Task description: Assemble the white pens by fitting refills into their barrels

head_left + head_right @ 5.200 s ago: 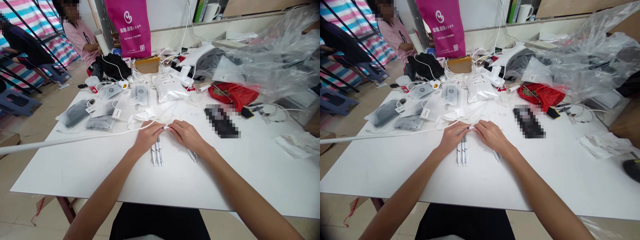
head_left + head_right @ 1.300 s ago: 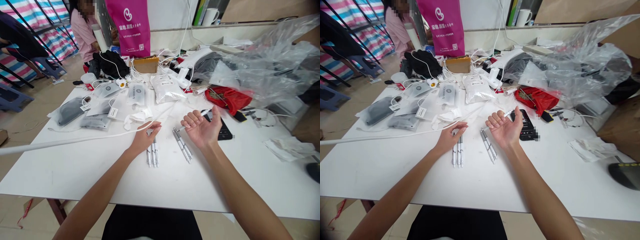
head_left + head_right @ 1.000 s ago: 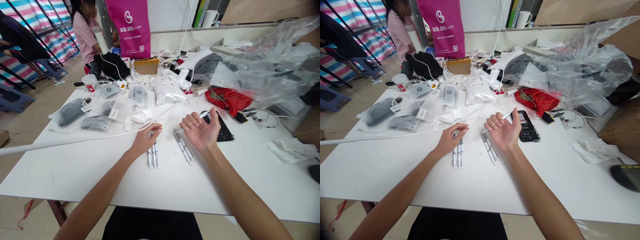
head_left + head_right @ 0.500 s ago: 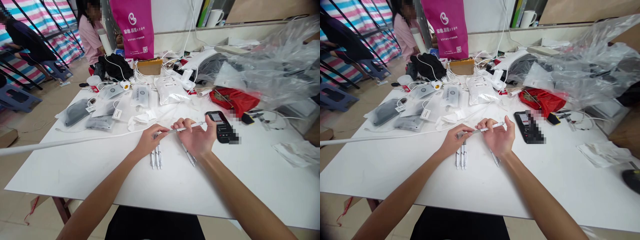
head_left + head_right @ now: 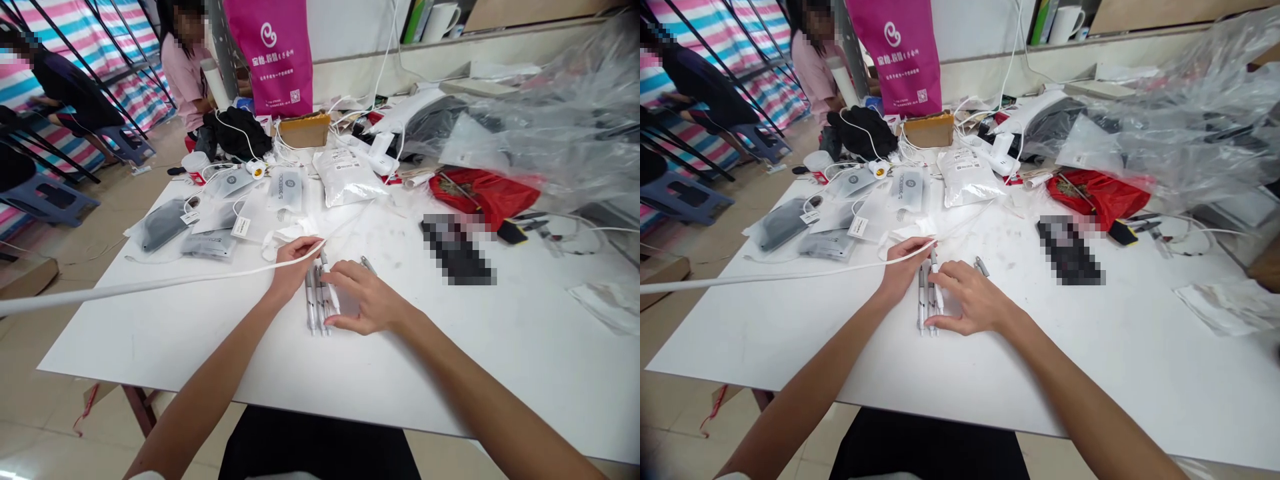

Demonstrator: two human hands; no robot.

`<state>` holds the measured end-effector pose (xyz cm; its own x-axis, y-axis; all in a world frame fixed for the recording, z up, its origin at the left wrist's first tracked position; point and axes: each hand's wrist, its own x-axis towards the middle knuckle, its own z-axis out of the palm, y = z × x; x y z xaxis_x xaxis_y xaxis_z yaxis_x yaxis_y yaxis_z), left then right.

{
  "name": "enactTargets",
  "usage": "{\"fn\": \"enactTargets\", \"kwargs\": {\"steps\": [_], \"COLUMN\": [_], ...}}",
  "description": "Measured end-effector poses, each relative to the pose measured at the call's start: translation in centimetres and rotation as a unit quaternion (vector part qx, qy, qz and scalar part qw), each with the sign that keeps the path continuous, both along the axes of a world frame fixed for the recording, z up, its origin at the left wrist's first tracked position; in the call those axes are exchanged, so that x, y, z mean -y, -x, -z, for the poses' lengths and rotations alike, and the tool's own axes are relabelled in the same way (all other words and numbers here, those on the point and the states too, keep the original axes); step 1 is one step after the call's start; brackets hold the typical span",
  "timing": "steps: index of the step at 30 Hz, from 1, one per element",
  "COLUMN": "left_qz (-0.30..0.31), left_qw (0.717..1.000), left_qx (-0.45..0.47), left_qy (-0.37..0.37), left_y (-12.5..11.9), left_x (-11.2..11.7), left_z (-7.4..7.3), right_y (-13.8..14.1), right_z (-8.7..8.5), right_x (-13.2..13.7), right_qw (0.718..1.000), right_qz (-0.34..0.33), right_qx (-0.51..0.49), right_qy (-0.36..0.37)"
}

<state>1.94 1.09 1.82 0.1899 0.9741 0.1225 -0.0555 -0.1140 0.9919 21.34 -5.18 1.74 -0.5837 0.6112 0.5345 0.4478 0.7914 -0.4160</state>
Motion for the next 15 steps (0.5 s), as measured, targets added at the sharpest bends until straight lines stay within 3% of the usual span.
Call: {"fn": "enactTargets", "kwargs": {"steps": [7,15], "left_qz": [0.050,0.078], "left_qw": [0.971,0.962], "left_qx": [-0.203,-0.230], "left_qy": [-0.120,-0.126], "left_y": [0.06,0.14], "left_x": [0.89,1.06], "left_z": [0.33,0.28], "right_y": [0.50,0.70], "right_z": [0.41,0.25], "right_x": [0.17,0.39], "right_qw": [0.999,0.992], "right_qz": [0.010,0.012], "right_qx": [0.034,0.074], "right_qy": [0.019,0.101]}}
